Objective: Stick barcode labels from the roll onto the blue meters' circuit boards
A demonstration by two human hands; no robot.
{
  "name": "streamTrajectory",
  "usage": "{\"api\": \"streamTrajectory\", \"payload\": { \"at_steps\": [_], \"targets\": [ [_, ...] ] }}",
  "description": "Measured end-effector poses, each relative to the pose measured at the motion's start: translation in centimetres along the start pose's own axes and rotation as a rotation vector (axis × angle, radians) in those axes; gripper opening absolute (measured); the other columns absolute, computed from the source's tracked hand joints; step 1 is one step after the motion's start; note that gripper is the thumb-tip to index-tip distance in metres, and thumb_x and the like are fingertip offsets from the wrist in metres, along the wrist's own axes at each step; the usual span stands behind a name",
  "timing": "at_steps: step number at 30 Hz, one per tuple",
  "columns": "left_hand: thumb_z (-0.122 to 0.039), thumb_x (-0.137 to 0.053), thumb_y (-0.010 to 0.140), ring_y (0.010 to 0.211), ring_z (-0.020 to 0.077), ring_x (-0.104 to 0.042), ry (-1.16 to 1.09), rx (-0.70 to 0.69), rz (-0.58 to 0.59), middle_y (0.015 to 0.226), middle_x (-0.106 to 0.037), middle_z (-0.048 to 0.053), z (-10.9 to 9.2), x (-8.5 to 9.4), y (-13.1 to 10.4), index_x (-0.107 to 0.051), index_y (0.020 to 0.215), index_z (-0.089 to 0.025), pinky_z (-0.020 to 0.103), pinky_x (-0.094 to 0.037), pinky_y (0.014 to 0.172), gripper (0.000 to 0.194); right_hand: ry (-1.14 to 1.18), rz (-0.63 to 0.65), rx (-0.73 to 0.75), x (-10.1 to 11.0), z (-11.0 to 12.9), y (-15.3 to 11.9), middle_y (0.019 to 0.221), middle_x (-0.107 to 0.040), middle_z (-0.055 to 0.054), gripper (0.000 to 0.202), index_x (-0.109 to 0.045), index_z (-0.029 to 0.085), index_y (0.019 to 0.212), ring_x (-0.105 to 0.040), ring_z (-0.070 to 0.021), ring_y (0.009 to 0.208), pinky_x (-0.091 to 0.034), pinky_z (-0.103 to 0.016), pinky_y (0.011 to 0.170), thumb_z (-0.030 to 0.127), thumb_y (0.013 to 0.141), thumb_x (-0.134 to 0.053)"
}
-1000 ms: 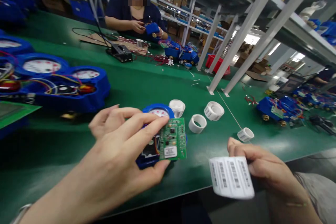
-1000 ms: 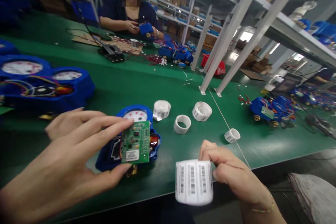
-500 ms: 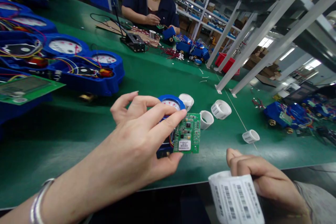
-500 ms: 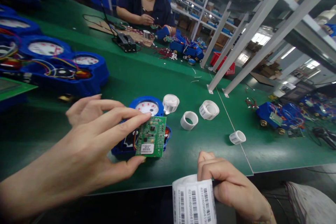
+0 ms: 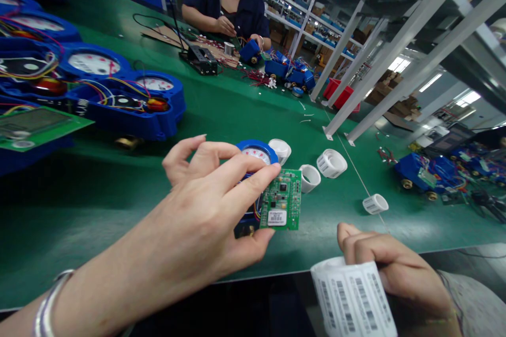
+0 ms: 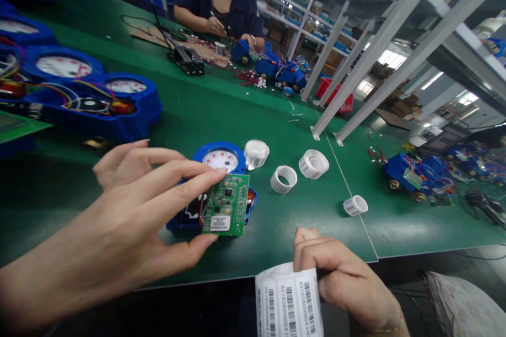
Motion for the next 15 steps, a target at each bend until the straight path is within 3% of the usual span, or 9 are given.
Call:
{"api": "streamTrajectory", "payload": {
  "at_steps": [15],
  "targets": [
    [-0.029, -0.064, 0.078, 0.109, 0.0354, -0.056, 0.004, 0.015, 0.009, 0.114, -0.07, 0.008, -0.13, 0.07, -0.1, -0.06, 0.124, -0.021, 0.067, -0.027, 0.106, 0.047, -0.009, 0.021, 0.0, -0.09, -0.03, -0.29, 0.062, -0.054, 0.0, 0.011, -0.053, 0.023, 0.065, -0.044, -0.0196, 0.07, -0.032, -0.037, 0.075, 0.021, 0.076, -0.055]
  ]
}}
Point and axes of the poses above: each hand's wrist, its own y-axis towards the middle knuckle, its own x-axis out of the back of the hand, z = x × y, the point moved 2 cm from there along y, towards the middle knuckle
